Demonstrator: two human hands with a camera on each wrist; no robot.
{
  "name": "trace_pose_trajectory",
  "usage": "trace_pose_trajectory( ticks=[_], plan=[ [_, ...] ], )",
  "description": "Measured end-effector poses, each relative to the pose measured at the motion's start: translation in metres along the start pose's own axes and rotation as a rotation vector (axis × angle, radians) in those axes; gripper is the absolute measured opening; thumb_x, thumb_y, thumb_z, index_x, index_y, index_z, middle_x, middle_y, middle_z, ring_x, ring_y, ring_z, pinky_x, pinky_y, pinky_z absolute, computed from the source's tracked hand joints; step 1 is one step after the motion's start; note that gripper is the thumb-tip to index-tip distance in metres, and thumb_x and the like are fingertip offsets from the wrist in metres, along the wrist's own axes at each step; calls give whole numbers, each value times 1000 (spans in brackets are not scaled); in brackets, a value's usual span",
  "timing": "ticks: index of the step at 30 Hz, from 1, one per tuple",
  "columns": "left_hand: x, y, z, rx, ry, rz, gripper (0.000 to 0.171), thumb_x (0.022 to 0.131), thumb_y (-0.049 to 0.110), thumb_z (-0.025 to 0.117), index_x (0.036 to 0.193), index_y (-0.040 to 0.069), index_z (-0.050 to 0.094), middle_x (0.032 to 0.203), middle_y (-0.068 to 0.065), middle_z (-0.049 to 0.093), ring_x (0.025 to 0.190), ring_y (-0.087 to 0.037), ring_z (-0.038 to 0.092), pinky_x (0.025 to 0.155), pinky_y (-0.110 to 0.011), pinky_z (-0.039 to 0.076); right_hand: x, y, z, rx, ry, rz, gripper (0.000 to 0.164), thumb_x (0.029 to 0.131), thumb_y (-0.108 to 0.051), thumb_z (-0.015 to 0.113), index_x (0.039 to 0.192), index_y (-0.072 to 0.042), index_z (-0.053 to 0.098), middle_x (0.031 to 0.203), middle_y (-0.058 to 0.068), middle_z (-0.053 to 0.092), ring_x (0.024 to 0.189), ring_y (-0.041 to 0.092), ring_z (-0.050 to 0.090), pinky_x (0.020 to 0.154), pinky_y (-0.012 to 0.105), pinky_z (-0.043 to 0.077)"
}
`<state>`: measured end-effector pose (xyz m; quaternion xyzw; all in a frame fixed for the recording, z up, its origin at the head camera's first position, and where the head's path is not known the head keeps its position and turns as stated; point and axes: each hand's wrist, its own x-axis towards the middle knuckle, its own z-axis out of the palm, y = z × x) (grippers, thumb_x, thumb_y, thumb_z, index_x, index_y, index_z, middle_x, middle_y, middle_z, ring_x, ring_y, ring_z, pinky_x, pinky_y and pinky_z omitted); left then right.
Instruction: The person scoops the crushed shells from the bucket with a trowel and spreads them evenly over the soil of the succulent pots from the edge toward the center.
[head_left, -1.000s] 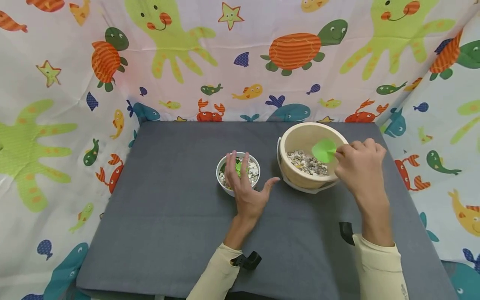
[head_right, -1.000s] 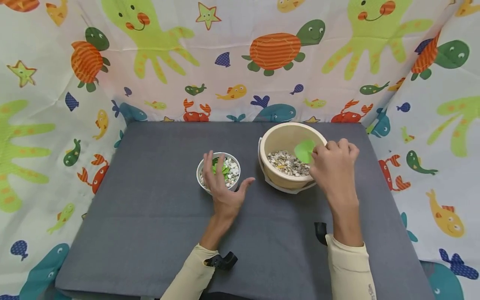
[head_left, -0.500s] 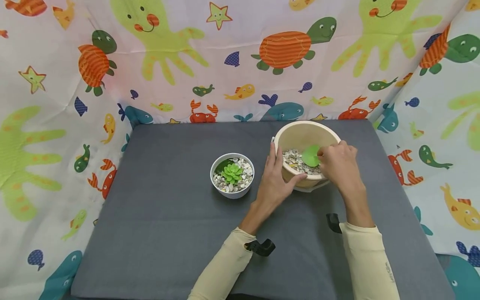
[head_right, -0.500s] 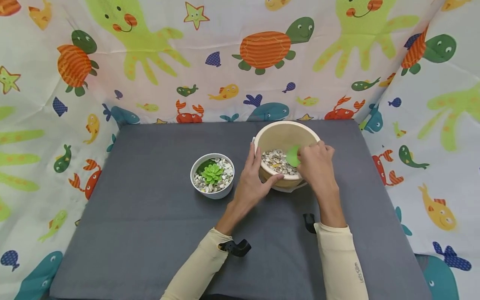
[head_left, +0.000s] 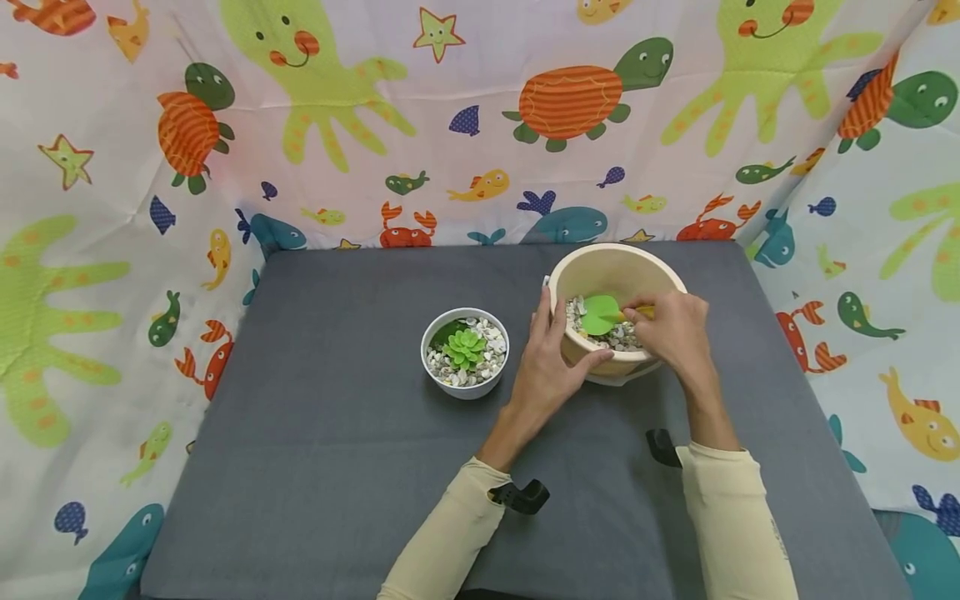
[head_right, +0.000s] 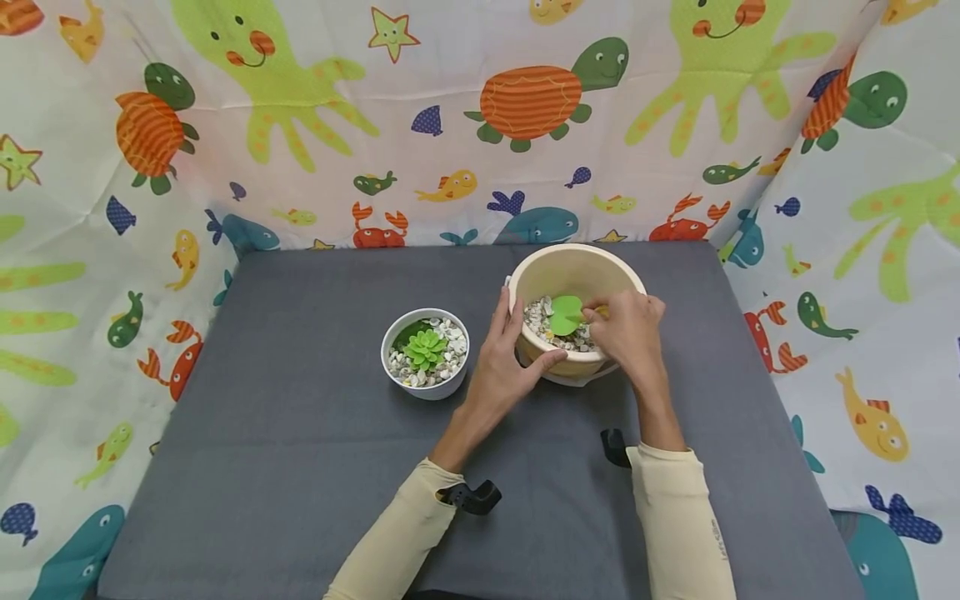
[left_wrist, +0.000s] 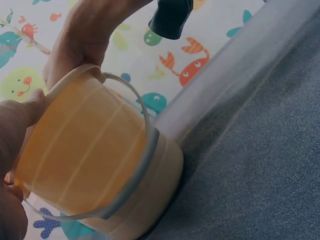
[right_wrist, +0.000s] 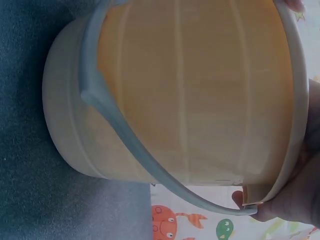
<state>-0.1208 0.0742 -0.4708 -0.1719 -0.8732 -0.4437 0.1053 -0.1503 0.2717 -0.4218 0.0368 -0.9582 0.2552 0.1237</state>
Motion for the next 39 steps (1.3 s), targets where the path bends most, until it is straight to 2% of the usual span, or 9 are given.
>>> trace_pose_trajectory(
  ticks=[4, 11, 14, 16, 17, 20, 23, 28, 39],
  plan=[
    [-1, 0, 0, -3, -5, 2, 100, 88, 48, 82, 164, 7, 31, 176, -19, 13, 159, -41, 30, 116, -52, 49, -1, 0, -2, 54, 7, 40, 15, 93, -8, 70, 93, 0, 83, 85, 20, 79, 75, 37, 61, 85, 53, 37],
    [-1, 0, 1, -15, -17, -27, 99, 89, 49, 81, 165, 9, 31, 177, -16, 13, 158, -47, 27, 120, -58, 43, -6, -3, -15, 176, -34, 140, 17, 96, -10, 72, 102, 3, 82, 100, 25, 79, 95, 38, 66, 77, 34, 43],
    [-1, 0, 1, -33, -25, -38, 100, 89, 49, 81, 165, 9, 30, 177, -15, 12, 159, -48, 25, 122, -60, 39, -10, -5, -22, 249, -43, 182, 22, 97, -12, 72, 106, 6, 80, 104, 28, 78, 102, 39, 65, 83, 38, 50],
    [-2, 0, 1, -40, -30, -46, 101, 89, 49, 81, 166, 10, 29, 178, -14, 11, 159, -48, 24, 123, -60, 38, -14, -6, -27, 285, -40, 217, 25, 98, -13, 71, 110, 7, 79, 108, 30, 77, 108, 39, 64, 95, 45, 54],
    [-2, 0, 1, -42, -30, -47, 101, 89, 49, 81, 166, 10, 30, 178, -14, 11, 159, -48, 24, 123, -60, 37, -16, -7, -29, 298, -37, 240, 26, 99, -15, 71, 111, 7, 79, 110, 30, 76, 110, 39, 63, 98, 43, 54],
    [-2, 0, 1, -39, -30, -51, 101, 89, 49, 82, 166, 10, 29, 178, -13, 11, 158, -49, 24, 123, -60, 37, -21, -10, -35, 325, -14, 301, 28, 100, -17, 69, 115, 6, 78, 114, 30, 76, 108, 34, 62, 89, 22, 58],
    [-2, -1, 1, -31, -21, -45, 101, 88, 48, 82, 165, 8, 31, 177, -14, 12, 158, -50, 25, 123, -60, 37, -25, -12, -40, 330, 19, 331, 30, 100, -19, 70, 116, 5, 78, 115, 29, 75, 101, 28, 61, 71, 2, 46],
    [-1, -2, 0, -25, -10, -32, 101, 88, 48, 83, 165, 7, 32, 176, -17, 14, 158, -48, 26, 123, -60, 38, -30, -14, -46, 317, 70, 330, 29, 100, -20, 70, 114, 4, 79, 111, 28, 75, 92, 21, 58, 67, 2, 45],
    [-1, -3, 1, -63, -9, -36, 100, 87, 48, 83, 164, 6, 33, 177, -15, 14, 160, -46, 25, 119, -60, 42, -42, -19, -61, 291, 131, 314, 28, 100, -19, 68, 113, 4, 79, 110, 26, 76, 86, 15, 56, 65, 5, 46]
  ],
)
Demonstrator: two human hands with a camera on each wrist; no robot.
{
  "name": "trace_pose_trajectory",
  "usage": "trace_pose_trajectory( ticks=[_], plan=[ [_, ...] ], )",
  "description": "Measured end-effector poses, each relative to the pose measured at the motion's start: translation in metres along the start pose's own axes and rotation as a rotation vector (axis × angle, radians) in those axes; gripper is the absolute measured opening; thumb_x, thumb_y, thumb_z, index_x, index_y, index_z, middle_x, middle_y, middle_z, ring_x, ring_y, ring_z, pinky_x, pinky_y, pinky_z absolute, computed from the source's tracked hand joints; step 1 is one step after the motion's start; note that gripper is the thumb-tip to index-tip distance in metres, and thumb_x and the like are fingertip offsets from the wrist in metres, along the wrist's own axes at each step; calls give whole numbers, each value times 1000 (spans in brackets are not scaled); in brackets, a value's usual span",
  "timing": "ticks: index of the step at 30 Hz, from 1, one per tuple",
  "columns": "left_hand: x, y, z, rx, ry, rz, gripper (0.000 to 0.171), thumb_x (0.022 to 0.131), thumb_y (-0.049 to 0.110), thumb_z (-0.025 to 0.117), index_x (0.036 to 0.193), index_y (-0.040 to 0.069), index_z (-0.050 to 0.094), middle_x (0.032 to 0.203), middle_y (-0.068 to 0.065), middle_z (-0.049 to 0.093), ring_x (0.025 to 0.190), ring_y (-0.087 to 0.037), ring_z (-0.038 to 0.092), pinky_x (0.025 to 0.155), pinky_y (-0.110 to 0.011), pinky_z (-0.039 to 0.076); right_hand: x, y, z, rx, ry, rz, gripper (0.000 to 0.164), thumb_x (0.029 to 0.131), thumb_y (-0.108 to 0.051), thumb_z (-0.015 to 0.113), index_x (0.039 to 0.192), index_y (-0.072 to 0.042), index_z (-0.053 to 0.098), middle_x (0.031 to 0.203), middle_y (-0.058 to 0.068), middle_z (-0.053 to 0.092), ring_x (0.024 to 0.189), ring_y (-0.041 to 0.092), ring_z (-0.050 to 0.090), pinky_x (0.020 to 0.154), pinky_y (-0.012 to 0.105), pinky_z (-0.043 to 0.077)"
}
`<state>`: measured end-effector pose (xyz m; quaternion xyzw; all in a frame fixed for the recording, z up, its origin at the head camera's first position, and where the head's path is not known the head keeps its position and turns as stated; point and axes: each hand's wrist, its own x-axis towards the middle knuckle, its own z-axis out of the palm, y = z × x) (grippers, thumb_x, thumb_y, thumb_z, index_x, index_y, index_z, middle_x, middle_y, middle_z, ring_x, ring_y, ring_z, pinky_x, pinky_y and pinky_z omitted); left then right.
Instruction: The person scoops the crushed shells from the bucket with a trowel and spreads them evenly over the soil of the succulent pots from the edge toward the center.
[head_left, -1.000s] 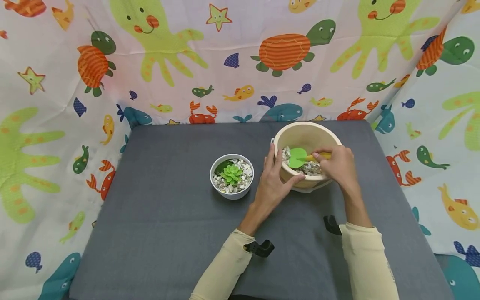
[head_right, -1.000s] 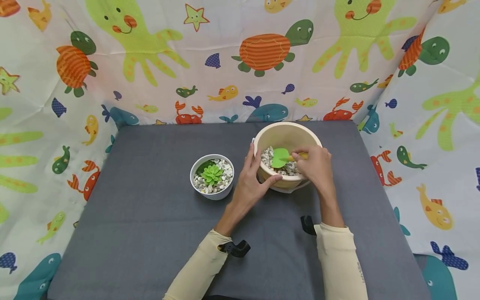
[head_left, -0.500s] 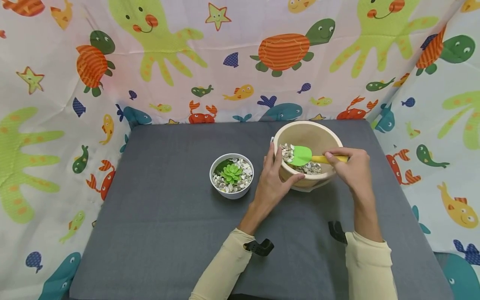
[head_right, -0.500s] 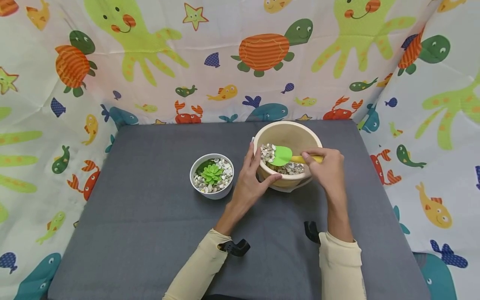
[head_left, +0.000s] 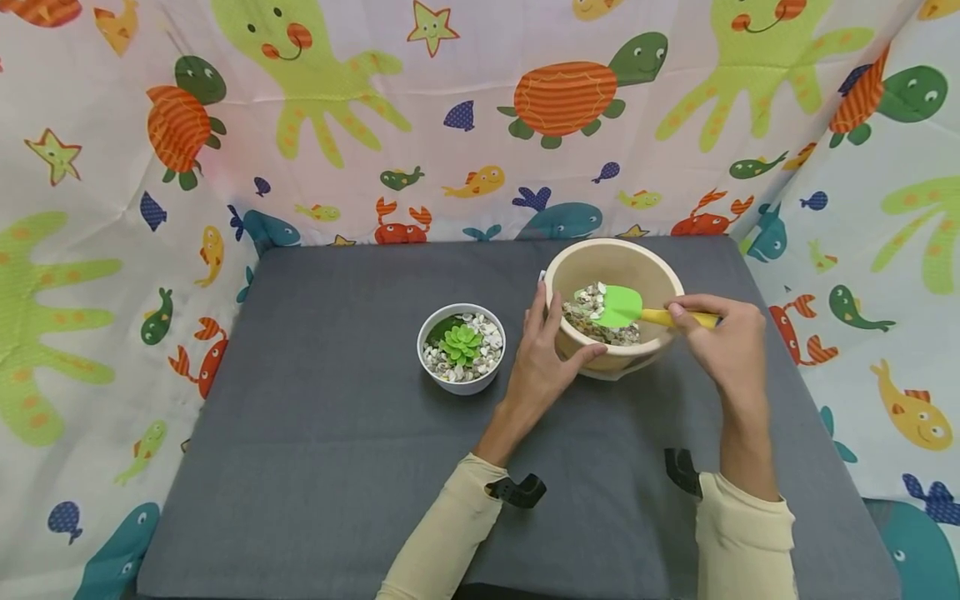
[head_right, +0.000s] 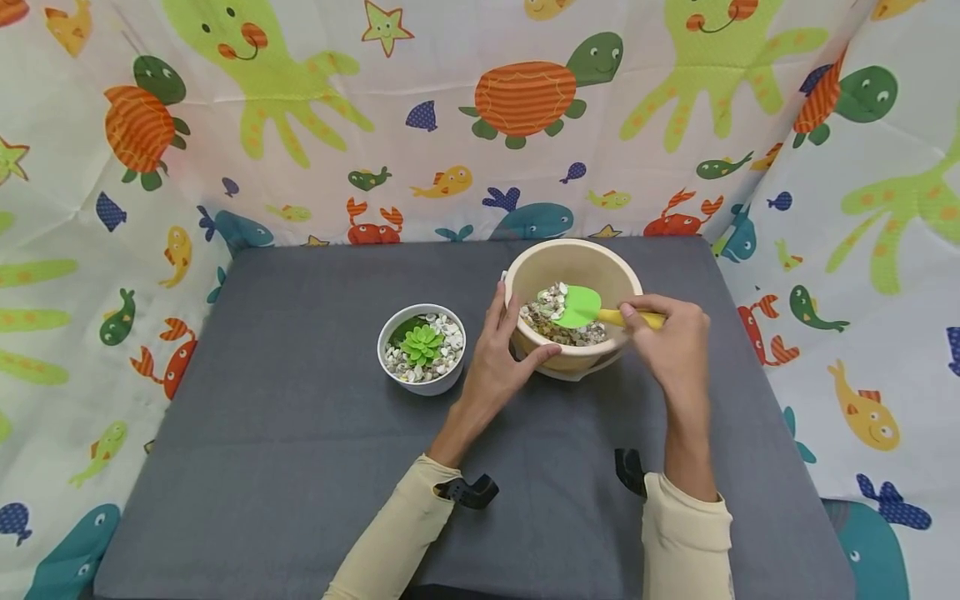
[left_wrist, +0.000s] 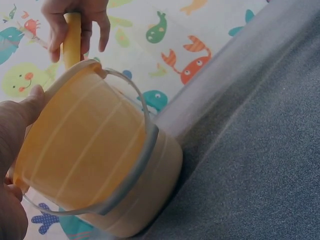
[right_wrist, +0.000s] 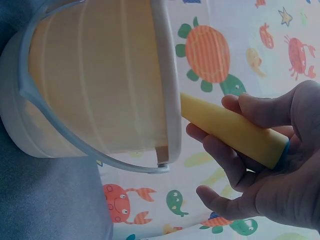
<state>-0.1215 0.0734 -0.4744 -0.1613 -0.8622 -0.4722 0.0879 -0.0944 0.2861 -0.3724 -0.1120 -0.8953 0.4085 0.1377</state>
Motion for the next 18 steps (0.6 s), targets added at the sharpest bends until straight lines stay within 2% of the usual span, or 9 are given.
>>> trace_pose_trajectory(
  ticks=[3, 10, 14, 15, 18],
  plan=[
    [0, -1, 0, 3, -3, -3, 100, 87, 48, 83, 164, 6, 33, 177, -14, 14, 160, -45, 23, 121, -60, 40, -1, -1, -1, 2, 15, -1, 28, 100, -19, 68, 112, 4, 79, 108, 26, 76, 84, 13, 55, 64, 6, 45],
    [2, -1, -6, 60, -25, 16, 99, 89, 48, 81, 164, 4, 32, 177, -16, 14, 163, -35, 21, 132, -56, 23, -4, -5, -2, 29, 75, -5, 26, 99, -17, 70, 110, 5, 80, 106, 24, 75, 82, 12, 53, 66, 7, 44],
    [1, 1, -12, 63, -42, 11, 97, 91, 48, 79, 164, 5, 32, 176, -17, 18, 163, -33, 23, 133, -54, 21, -7, -9, -4, 46, 127, 25, 25, 98, -18, 72, 108, 3, 81, 92, 2, 72, 79, 11, 52, 64, 11, 44],
    [1, 1, -14, 63, -46, 8, 96, 91, 48, 79, 164, 4, 32, 175, -17, 20, 163, -33, 24, 133, -54, 21, -8, -10, -5, 49, 137, 31, 25, 98, -18, 73, 108, 3, 81, 91, 1, 71, 78, 11, 52, 64, 11, 44],
    [-1, 2, -20, 62, -56, -8, 93, 94, 47, 76, 164, 5, 32, 175, -15, 24, 162, -31, 28, 133, -52, 22, -10, -13, -7, 51, 164, 46, 26, 97, -20, 74, 108, 3, 81, 84, -14, 64, 77, 10, 51, 63, 11, 43]
  ],
)
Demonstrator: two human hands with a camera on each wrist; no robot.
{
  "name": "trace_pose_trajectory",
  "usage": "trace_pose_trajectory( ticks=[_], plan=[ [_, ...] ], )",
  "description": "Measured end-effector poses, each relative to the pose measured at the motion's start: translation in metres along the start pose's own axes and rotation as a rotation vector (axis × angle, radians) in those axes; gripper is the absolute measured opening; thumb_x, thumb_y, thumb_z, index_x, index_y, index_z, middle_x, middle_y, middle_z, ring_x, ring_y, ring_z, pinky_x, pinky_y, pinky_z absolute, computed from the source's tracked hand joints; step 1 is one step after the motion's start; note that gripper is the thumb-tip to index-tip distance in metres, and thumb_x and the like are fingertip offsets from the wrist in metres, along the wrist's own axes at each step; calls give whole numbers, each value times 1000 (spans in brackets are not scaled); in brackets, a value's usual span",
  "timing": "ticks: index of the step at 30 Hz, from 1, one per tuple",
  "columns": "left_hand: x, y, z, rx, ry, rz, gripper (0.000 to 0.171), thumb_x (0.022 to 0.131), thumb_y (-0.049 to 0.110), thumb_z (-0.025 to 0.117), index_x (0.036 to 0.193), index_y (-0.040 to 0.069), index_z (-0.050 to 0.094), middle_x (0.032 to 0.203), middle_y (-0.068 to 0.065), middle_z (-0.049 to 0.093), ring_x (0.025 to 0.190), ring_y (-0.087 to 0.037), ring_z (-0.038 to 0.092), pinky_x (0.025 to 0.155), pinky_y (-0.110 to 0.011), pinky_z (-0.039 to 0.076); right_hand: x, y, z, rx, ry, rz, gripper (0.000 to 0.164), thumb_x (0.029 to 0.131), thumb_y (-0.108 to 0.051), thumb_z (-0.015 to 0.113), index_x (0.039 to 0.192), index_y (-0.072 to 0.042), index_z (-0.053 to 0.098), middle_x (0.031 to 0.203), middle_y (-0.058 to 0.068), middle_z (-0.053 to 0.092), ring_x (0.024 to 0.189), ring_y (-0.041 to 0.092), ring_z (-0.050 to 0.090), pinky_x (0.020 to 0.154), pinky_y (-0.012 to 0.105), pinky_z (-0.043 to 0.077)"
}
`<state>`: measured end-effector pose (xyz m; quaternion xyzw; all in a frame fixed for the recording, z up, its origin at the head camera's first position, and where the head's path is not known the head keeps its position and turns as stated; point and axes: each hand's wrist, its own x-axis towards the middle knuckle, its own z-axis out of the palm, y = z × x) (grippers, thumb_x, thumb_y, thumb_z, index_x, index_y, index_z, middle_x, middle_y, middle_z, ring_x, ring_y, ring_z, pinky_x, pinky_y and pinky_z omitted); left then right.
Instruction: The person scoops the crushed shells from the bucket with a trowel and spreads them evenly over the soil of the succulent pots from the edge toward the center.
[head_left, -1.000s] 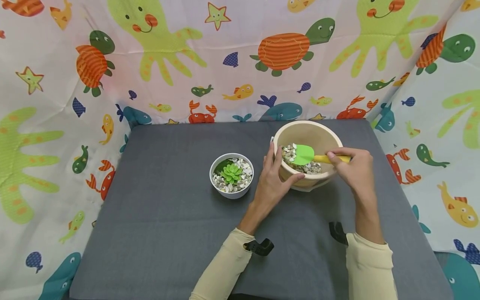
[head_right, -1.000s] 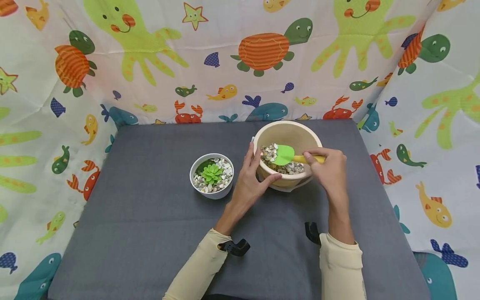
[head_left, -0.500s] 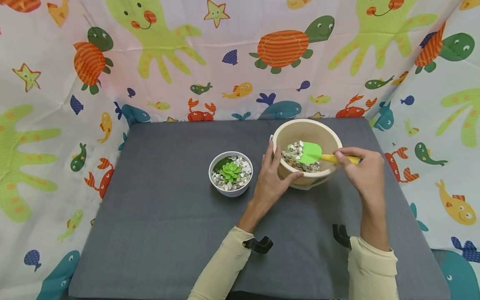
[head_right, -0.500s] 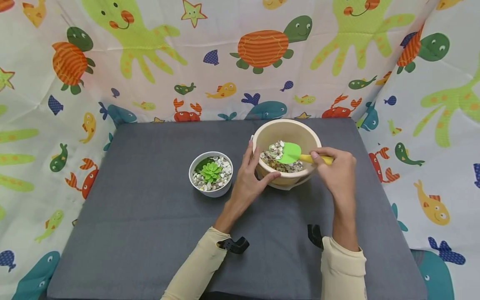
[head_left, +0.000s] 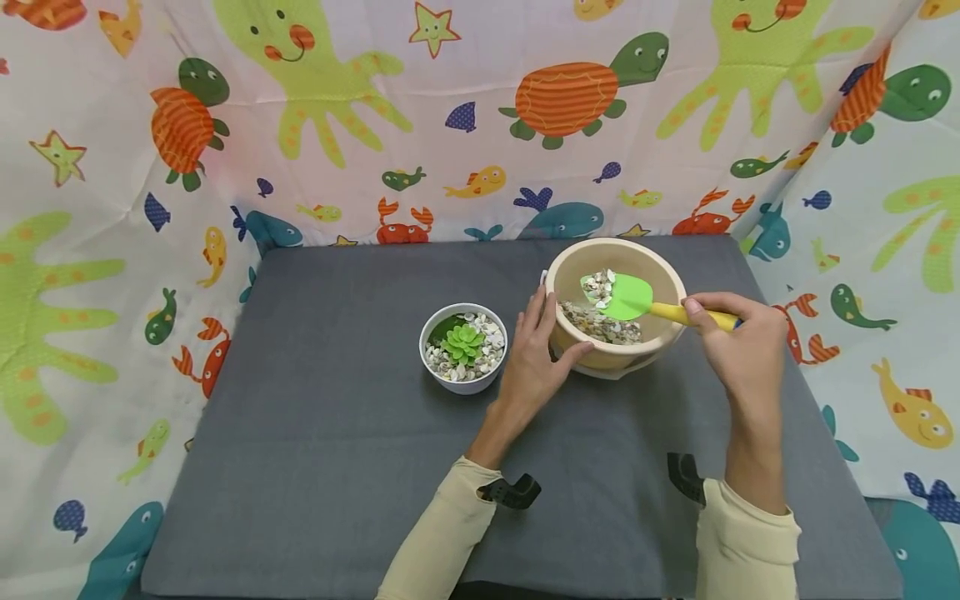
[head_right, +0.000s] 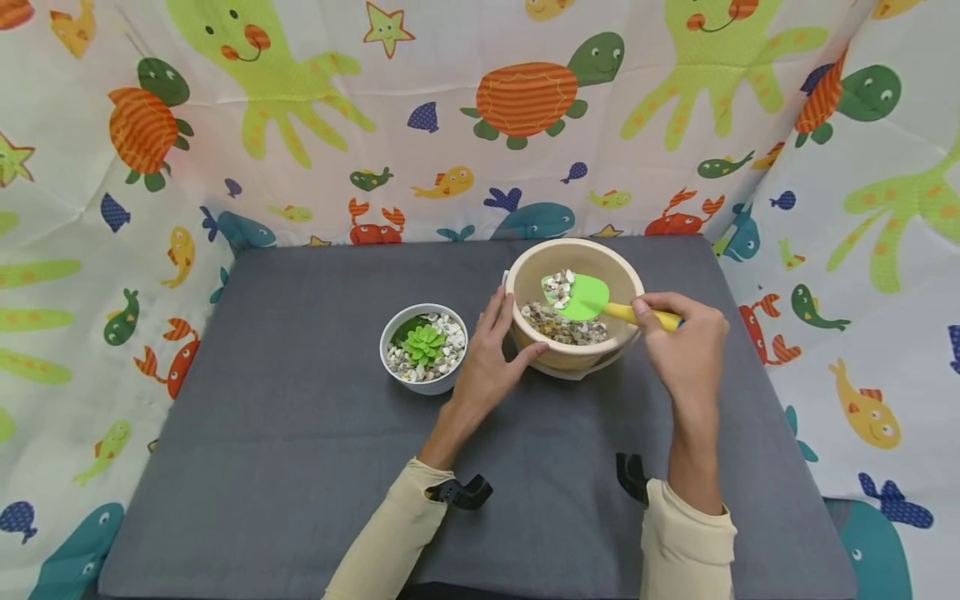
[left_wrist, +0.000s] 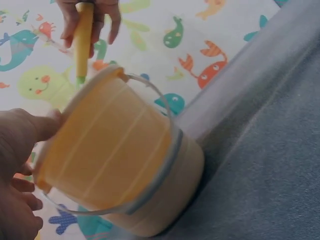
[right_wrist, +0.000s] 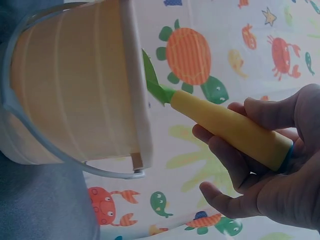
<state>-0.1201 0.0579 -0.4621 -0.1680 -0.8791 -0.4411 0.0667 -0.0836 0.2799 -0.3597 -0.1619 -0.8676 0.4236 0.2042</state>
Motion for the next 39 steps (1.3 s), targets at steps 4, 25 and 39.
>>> trace_pose_trajectory(
  ticks=[4, 25, 39],
  plan=[
    [-1, 2, -8, -5, -2, -26, 89, 97, 46, 73, 164, 8, 31, 174, -11, 26, 162, -27, 28, 133, -49, 24, -2, -3, -3, 16, 19, -11, 26, 97, -19, 74, 106, 4, 81, 79, -26, 57, 75, 9, 51, 61, 11, 43],
    [-8, -1, -34, -16, 75, -47, 75, 97, 45, 74, 159, 14, 45, 170, -11, 37, 156, -29, 40, 121, -48, 44, -15, -17, -13, 74, 56, -54, 24, 96, -15, 75, 107, 6, 80, 81, -33, 59, 78, 8, 51, 65, 11, 44],
    [-11, -1, -46, -36, 101, -57, 73, 96, 42, 76, 157, 14, 49, 169, -11, 38, 156, -30, 41, 122, -49, 43, -20, -23, -4, 107, 22, -43, 23, 96, -14, 76, 108, 5, 80, 80, -31, 59, 78, 8, 50, 65, 11, 43]
  ],
)
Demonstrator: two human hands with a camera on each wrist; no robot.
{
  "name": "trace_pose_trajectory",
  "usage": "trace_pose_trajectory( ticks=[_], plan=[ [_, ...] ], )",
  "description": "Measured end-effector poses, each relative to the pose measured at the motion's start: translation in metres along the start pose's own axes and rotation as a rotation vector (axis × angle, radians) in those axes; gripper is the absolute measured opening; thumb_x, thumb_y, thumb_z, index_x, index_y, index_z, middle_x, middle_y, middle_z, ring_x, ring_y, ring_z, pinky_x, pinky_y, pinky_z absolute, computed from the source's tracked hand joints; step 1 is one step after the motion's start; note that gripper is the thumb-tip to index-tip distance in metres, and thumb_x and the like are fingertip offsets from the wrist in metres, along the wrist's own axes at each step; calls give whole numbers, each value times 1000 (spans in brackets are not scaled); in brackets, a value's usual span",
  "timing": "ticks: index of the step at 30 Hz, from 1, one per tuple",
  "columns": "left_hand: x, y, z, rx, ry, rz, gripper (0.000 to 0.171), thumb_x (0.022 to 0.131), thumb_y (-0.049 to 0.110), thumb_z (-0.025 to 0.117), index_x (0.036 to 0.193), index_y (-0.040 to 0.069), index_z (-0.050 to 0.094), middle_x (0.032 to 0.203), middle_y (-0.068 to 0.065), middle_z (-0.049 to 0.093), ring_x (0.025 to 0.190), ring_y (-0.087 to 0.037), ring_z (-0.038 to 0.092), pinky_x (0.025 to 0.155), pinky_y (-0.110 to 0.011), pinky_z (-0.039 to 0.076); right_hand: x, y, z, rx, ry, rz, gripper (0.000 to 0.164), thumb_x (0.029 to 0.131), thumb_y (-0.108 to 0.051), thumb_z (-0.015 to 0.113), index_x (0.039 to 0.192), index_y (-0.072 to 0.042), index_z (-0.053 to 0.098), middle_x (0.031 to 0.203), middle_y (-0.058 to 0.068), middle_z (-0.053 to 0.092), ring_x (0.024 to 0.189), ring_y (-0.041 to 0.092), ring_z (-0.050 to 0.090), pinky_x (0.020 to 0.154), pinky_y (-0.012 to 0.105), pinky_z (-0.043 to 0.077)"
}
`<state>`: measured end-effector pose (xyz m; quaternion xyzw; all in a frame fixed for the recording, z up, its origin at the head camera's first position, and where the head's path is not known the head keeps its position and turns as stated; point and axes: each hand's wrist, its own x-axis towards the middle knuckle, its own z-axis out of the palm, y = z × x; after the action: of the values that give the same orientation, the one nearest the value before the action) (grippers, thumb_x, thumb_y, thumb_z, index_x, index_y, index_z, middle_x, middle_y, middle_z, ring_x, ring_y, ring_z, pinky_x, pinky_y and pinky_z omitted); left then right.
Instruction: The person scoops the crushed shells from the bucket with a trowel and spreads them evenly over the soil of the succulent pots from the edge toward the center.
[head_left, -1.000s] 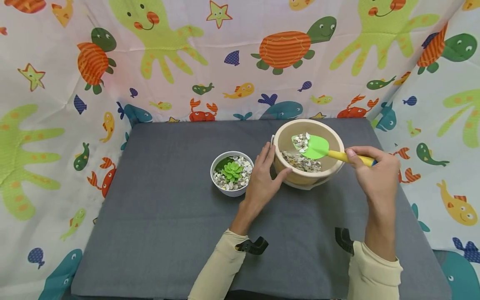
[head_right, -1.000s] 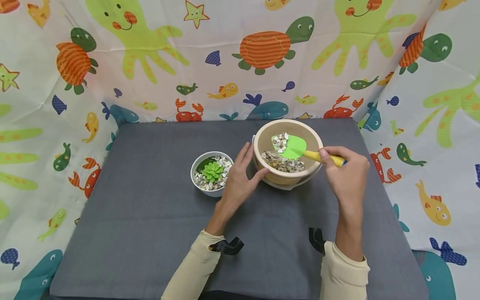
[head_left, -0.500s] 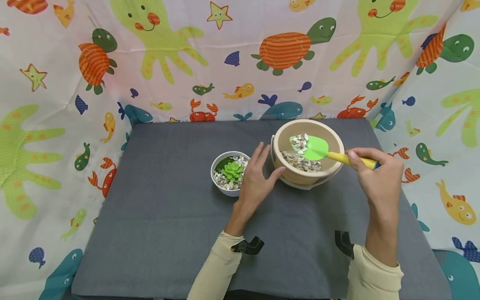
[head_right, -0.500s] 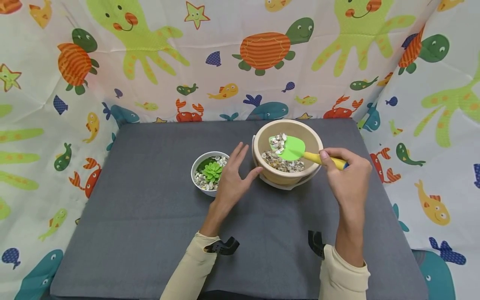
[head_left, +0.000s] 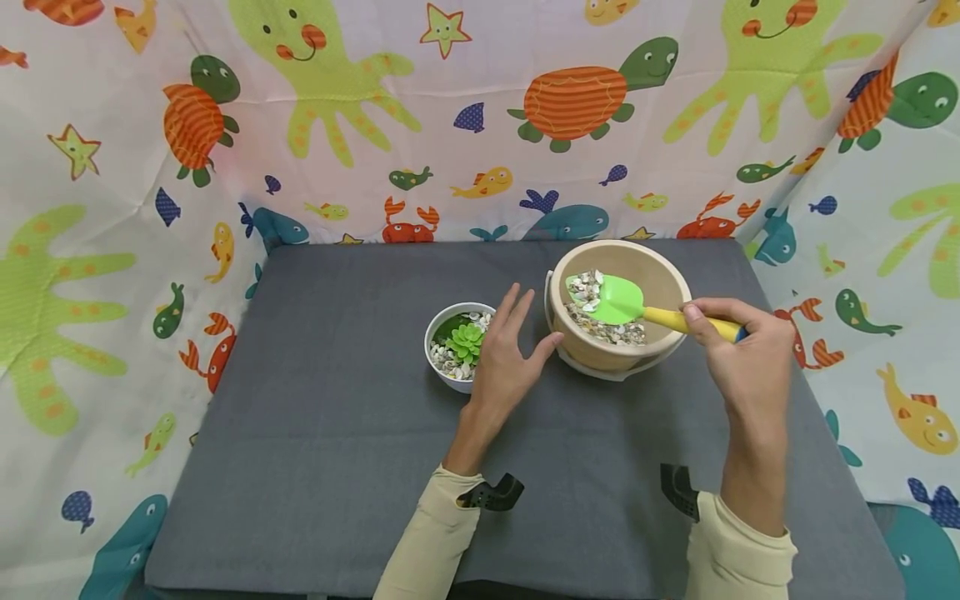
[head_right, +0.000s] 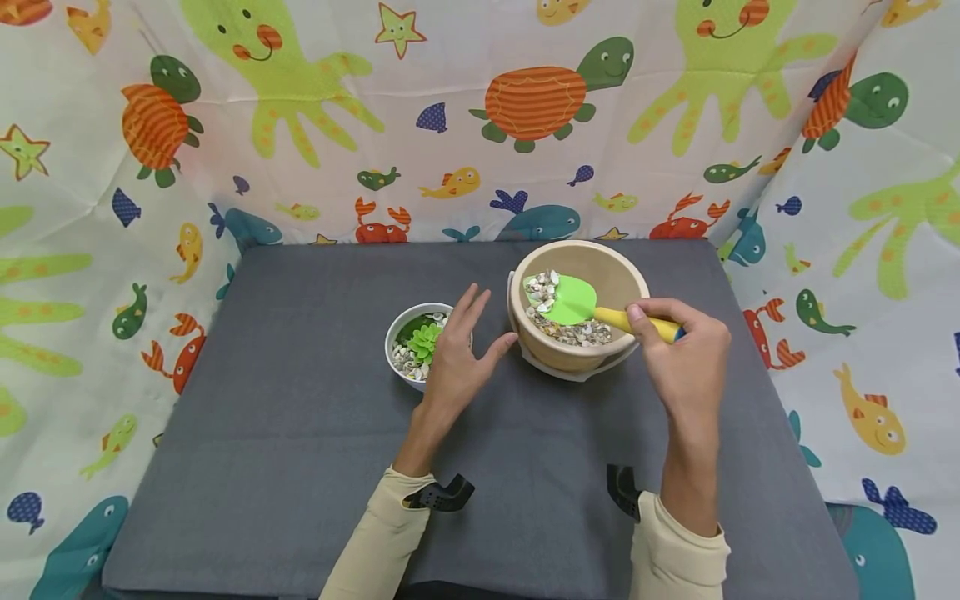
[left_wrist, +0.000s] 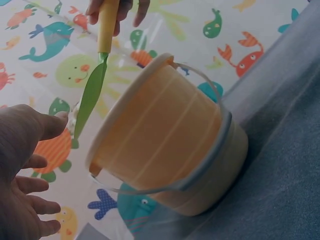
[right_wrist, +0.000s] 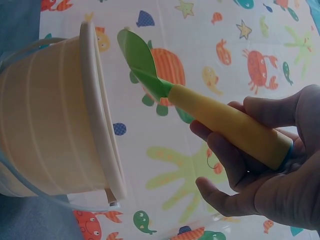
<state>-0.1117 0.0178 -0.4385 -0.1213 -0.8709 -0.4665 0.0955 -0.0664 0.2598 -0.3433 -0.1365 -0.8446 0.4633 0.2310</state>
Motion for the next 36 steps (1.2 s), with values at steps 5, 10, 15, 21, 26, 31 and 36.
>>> trace_pose_trajectory(
  ticks=[5, 10, 15, 21, 26, 31, 36],
  plan=[
    [-1, -1, -3, -3, 5, -15, 72, 96, 42, 76, 157, 14, 49, 169, -11, 38, 155, -30, 42, 121, -50, 44, -2, -1, 4, 12, -11, -10, 21, 95, -11, 76, 107, 5, 80, 79, -32, 60, 77, 8, 50, 64, 12, 43],
    [-1, -3, -4, 3, 21, -15, 71, 95, 41, 77, 156, 14, 51, 168, -11, 39, 154, -31, 44, 121, -50, 44, -4, -3, 7, 28, -20, -31, 19, 94, -8, 76, 105, 7, 80, 79, -32, 61, 77, 8, 51, 64, 12, 43],
    [-3, -5, -6, 3, 31, -12, 70, 95, 40, 77, 155, 12, 52, 167, -13, 41, 153, -31, 46, 120, -50, 46, -4, -3, 8, 28, -19, -42, 19, 95, -8, 76, 105, 7, 80, 80, -33, 61, 77, 8, 51, 64, 11, 44],
    [-3, -6, -8, -5, 48, -4, 69, 95, 39, 78, 153, 11, 53, 166, -14, 42, 152, -31, 47, 120, -50, 46, -4, -4, 9, 31, -28, -38, 19, 95, -9, 76, 106, 7, 80, 81, -32, 61, 78, 8, 51, 65, 11, 44],
    [-3, -9, -10, 15, 61, -10, 68, 95, 39, 78, 153, 12, 54, 166, -13, 43, 152, -31, 47, 119, -49, 47, -5, -5, 10, 39, -44, -23, 19, 95, -8, 76, 106, 7, 80, 82, -30, 61, 80, 8, 52, 66, 11, 44],
    [-3, -11, -14, 20, 78, -11, 67, 95, 37, 78, 152, 11, 55, 165, -14, 44, 148, -35, 51, 116, -51, 50, -6, -7, 12, 62, -50, -39, 19, 94, -8, 77, 104, 7, 80, 81, -30, 63, 78, 10, 52, 64, 12, 44],
    [-4, -12, -17, 30, 87, -18, 67, 94, 38, 79, 152, 11, 56, 165, -14, 44, 146, -36, 53, 117, -51, 48, -7, -10, 14, 75, -65, -50, 19, 94, -9, 77, 105, 7, 80, 82, -29, 64, 78, 10, 53, 64, 12, 45]
  ],
)
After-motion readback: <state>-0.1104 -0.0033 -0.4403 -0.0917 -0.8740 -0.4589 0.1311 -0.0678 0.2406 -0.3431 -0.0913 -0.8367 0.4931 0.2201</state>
